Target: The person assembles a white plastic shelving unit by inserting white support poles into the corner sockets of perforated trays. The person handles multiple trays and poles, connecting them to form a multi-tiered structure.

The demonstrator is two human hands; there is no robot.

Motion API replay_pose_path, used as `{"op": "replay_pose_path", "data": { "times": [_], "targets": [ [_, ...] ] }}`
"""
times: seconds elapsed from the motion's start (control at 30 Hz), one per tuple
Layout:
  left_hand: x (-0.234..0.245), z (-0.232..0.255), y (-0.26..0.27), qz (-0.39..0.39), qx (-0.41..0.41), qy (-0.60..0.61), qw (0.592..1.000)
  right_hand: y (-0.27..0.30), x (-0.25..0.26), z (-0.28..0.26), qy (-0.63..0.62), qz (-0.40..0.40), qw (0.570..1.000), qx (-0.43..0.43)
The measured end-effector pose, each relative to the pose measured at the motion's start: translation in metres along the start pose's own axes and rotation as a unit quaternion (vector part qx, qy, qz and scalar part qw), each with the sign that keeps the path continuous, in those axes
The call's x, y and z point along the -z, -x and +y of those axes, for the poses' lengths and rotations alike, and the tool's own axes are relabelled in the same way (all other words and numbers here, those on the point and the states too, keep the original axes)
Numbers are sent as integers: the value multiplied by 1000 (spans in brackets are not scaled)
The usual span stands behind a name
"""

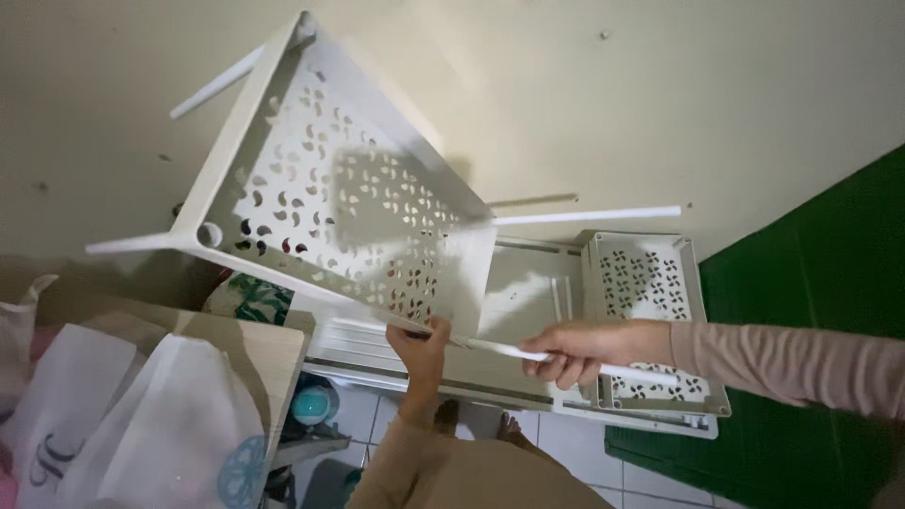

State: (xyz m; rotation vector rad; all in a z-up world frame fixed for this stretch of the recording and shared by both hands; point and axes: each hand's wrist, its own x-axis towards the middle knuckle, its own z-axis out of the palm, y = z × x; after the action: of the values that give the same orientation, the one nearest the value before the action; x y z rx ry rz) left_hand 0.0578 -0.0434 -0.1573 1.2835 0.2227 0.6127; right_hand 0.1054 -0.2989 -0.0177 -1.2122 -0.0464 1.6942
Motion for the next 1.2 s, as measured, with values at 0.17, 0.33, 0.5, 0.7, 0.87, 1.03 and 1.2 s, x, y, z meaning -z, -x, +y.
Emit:
{"op": "replay_pose_path", "data": {
  "times": [0.17, 0.33, 0.5, 0.7, 0.87, 1.03, 1.2],
  "targets": [
    [7, 27, -17, -136, 141, 27, 980, 7, -14, -17, 265, 121, 955, -50],
    [20, 43, -21, -224, 157, -56, 960, 13, -33, -19, 526, 131, 839, 47],
    [24, 28, -13, -194, 171, -43, 965, 11, -42, -9, 607, 194, 759, 133],
    [10, 10, -7, -69, 113, 3, 991, 14, -31, -4, 863, 235, 440, 78],
    [6, 12, -1, -67, 106, -5, 992, 5, -10, 0, 632, 264, 726, 61],
    [16, 15, 3, -150, 29, -39, 988, -5, 14, -3, 313, 99, 945, 12],
    [15, 14, -3, -125, 10, -63, 990, -10, 3, -12, 431, 191, 881, 48]
  ]
}}
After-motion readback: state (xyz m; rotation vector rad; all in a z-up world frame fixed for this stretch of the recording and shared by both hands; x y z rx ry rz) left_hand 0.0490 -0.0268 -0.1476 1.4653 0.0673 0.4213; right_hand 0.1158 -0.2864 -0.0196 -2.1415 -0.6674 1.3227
